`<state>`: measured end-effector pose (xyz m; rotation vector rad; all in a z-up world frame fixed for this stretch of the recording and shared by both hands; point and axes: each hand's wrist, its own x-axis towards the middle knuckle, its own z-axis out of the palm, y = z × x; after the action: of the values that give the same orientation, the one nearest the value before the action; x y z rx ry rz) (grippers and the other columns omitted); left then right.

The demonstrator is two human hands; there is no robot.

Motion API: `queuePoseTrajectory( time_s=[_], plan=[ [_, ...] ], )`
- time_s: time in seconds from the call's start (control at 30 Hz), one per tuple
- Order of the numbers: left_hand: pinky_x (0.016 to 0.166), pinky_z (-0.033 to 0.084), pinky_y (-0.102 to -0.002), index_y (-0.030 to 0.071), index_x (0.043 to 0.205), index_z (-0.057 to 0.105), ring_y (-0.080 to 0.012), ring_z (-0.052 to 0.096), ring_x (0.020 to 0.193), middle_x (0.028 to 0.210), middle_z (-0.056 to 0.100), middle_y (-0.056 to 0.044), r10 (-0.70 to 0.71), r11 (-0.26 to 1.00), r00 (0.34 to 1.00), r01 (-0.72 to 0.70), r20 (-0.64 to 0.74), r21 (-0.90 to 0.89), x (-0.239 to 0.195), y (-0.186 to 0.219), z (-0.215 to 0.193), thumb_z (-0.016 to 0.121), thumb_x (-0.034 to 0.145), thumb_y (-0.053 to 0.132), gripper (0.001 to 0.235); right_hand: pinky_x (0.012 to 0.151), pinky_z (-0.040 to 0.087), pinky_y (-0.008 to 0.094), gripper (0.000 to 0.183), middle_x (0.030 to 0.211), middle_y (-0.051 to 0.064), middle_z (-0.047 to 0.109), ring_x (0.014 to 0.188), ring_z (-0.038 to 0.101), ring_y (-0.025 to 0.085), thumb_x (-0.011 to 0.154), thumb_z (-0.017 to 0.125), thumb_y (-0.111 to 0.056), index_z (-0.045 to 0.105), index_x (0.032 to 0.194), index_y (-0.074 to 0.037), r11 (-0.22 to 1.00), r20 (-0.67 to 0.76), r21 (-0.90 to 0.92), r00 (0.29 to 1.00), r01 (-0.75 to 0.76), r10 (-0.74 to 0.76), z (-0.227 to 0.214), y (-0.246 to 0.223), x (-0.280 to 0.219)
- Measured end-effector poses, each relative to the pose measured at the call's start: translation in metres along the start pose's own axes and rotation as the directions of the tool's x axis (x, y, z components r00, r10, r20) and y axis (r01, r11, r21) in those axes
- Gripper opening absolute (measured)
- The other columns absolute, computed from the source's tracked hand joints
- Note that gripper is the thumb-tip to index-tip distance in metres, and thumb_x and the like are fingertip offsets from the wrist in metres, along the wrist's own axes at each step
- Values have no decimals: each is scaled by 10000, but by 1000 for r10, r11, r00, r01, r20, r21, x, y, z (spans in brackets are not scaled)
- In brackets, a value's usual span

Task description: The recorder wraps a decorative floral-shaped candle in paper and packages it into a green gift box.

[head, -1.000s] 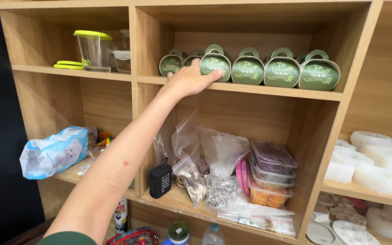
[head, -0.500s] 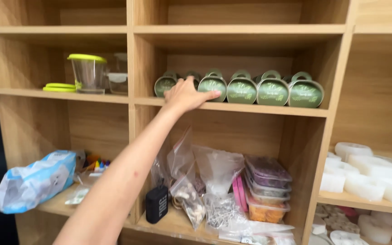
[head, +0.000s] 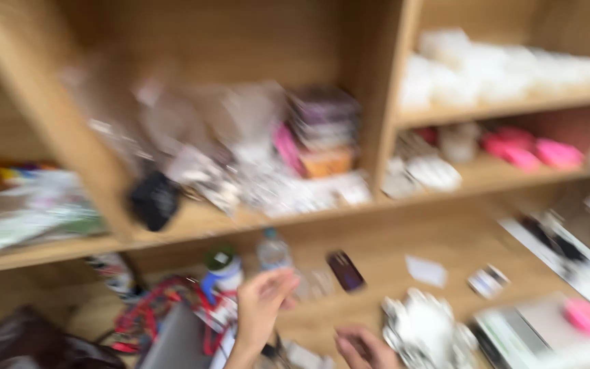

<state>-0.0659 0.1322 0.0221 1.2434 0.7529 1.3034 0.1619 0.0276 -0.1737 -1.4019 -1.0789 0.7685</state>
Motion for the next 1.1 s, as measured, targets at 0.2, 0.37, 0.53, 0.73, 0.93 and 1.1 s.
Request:
queuePoseTrajectory(
  time_s=[0.2,0.37,0.53,0.73,0.93,1.1],
  plan=[
    [586,497,-301,-29,1155,697,-186,641,671,978,759,-124,-526,809,827,558,197,-185,-116,-164,-7,726,878,152,332,915,580,400,225,1098,145,747,1057,731,297,873,715,-52,717,1098,-31,874,-100,-250,886,418,-452,27,-202,-83],
    [1060,319,-461,118,1482,398,-295,397,1310,1494,426,-130,-176,112,588,809,789,-577,-134,-144,11,481,1002,454,591,1099,527,432,215,1249,130,727,1253,697,322,991,618,-142,713,1172,-74,710,74,-331,768,621,-637,44,-139,-89],
    [1231,125,-467,92,1634,242,-296,179,1580,1728,218,-93,-158,173,603,797,782,-579,-121,-73,23,359,1010,535,774,1242,158,558,616,1546,174,506,1461,438,391,1024,453,-407,474,1500,-16,755,-85,-614,931,233,-356,-10,-63,-62],
    [1295,145,-535,81,1532,420,-362,304,1593,1666,386,-159,171,934,619,-349,767,73,-123,-77,112,361,1049,571,691,1169,349,464,700,1557,47,484,1365,520,303,982,328,-612,419,1513,-166,476,-151,857,788,-196,596,-20,-40,-60],
    [1201,303,-517,62,1469,507,-387,455,1433,1576,471,-214,468,722,422,-690,776,-60,-78,-137,173,352,1027,607,718,1162,403,360,736,1512,119,519,1363,509,249,1058,317,-608,486,1493,-38,310,100,931,950,-194,295,-90,-147,-76],
    [1048,469,-430,39,1383,586,-323,597,1249,1542,540,-210,-51,940,751,-187,658,287,-74,-234,218,418,1048,469,570,1152,401,382,560,1478,74,566,1373,527,192,1050,447,-446,561,1428,-49,630,-40,762,960,-151,277,-165,-200,-107]
  ],
)
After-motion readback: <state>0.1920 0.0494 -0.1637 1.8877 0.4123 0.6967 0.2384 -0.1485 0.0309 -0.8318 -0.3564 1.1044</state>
